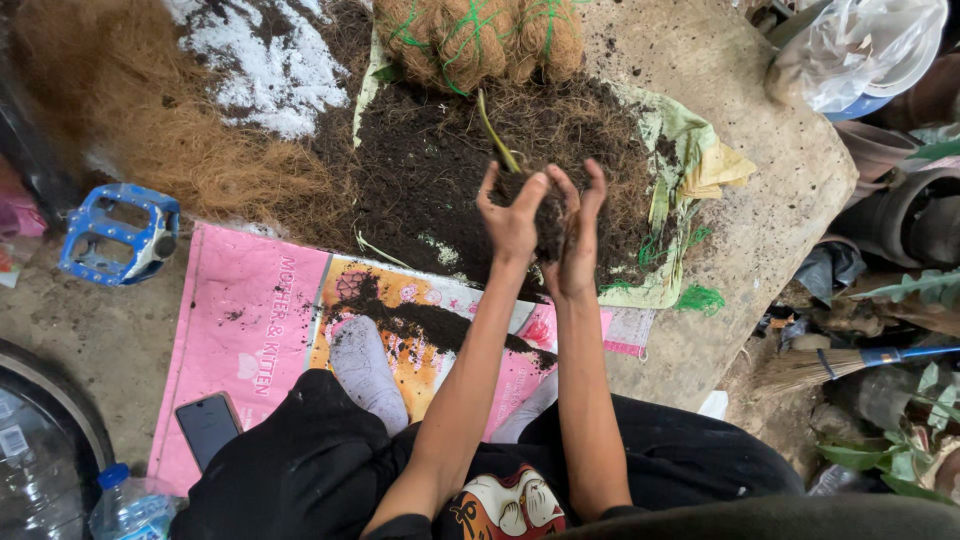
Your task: The person sits on the floor and repeatedly wraps small plant cuttings with soil using both hands. They pick up soil, form a ball around each cutting, and place the wrapped units back onto a pile on a pink sack.
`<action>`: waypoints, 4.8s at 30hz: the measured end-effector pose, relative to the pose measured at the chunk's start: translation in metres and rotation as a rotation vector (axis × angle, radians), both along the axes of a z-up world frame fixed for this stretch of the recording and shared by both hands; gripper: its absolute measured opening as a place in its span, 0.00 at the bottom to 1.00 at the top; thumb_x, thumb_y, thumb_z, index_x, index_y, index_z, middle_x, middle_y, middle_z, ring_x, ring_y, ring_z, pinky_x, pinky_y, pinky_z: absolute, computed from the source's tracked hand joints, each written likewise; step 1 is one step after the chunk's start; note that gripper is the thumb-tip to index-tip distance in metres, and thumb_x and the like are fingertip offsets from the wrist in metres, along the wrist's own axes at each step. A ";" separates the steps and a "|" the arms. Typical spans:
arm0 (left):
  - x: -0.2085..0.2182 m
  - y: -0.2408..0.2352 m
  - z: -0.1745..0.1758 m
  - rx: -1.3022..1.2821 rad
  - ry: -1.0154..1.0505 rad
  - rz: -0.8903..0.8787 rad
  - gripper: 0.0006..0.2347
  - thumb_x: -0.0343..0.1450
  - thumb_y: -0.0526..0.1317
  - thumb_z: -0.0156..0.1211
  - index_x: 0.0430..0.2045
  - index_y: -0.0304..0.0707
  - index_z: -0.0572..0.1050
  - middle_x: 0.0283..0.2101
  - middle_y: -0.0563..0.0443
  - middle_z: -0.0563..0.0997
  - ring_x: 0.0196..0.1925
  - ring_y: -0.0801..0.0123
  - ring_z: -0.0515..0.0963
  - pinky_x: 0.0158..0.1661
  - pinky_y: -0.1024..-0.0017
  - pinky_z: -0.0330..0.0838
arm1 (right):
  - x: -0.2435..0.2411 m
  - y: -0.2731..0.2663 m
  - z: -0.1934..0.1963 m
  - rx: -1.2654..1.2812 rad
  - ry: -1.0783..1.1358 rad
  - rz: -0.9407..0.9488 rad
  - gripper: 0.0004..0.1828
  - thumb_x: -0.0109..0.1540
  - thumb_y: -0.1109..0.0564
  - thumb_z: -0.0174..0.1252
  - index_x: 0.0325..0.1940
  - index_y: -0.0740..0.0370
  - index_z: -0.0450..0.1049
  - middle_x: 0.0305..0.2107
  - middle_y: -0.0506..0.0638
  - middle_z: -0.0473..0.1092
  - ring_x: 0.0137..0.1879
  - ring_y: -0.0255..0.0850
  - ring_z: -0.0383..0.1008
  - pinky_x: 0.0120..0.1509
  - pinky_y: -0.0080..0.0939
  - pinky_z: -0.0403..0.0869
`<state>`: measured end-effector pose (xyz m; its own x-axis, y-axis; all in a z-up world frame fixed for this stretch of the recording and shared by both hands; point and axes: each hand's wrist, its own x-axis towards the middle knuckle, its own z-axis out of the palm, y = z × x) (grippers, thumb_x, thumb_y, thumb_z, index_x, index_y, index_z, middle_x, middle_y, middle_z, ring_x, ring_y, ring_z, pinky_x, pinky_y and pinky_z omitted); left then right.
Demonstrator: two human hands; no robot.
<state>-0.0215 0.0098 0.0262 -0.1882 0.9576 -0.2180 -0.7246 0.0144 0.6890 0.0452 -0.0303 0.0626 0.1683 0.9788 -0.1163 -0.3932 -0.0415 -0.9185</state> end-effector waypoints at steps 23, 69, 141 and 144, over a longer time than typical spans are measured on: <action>-0.036 0.010 0.028 0.034 -0.317 0.007 0.11 0.70 0.39 0.59 0.42 0.37 0.70 0.40 0.40 0.80 0.45 0.60 0.82 0.48 0.64 0.78 | 0.007 0.000 0.002 -0.135 -0.490 0.133 0.18 0.69 0.56 0.54 0.62 0.65 0.74 0.46 0.43 0.75 0.50 0.26 0.73 0.56 0.28 0.73; -0.007 -0.012 0.012 0.446 1.057 0.209 0.11 0.63 0.43 0.71 0.33 0.40 0.79 0.39 0.49 0.84 0.48 0.55 0.84 0.52 0.58 0.72 | 0.029 -0.003 -0.094 -0.110 0.316 -0.037 0.40 0.79 0.30 0.37 0.75 0.69 0.55 0.64 0.58 0.64 0.71 0.50 0.66 0.77 0.52 0.70; 0.041 -0.024 -0.036 -0.393 -0.524 -0.542 0.23 0.73 0.61 0.49 0.50 0.45 0.74 0.48 0.53 0.81 0.49 0.67 0.82 0.47 0.63 0.80 | 0.028 0.010 0.034 0.085 -0.641 -0.104 0.09 0.74 0.56 0.50 0.55 0.62 0.68 0.44 0.46 0.67 0.51 0.33 0.66 0.59 0.33 0.69; 0.045 -0.025 -0.042 -0.314 -0.541 -0.575 0.25 0.77 0.62 0.46 0.52 0.38 0.75 0.50 0.48 0.81 0.50 0.63 0.81 0.50 0.64 0.77 | 0.038 0.008 0.041 0.059 -0.660 -0.089 0.09 0.74 0.56 0.51 0.54 0.62 0.69 0.43 0.46 0.68 0.51 0.34 0.67 0.58 0.33 0.69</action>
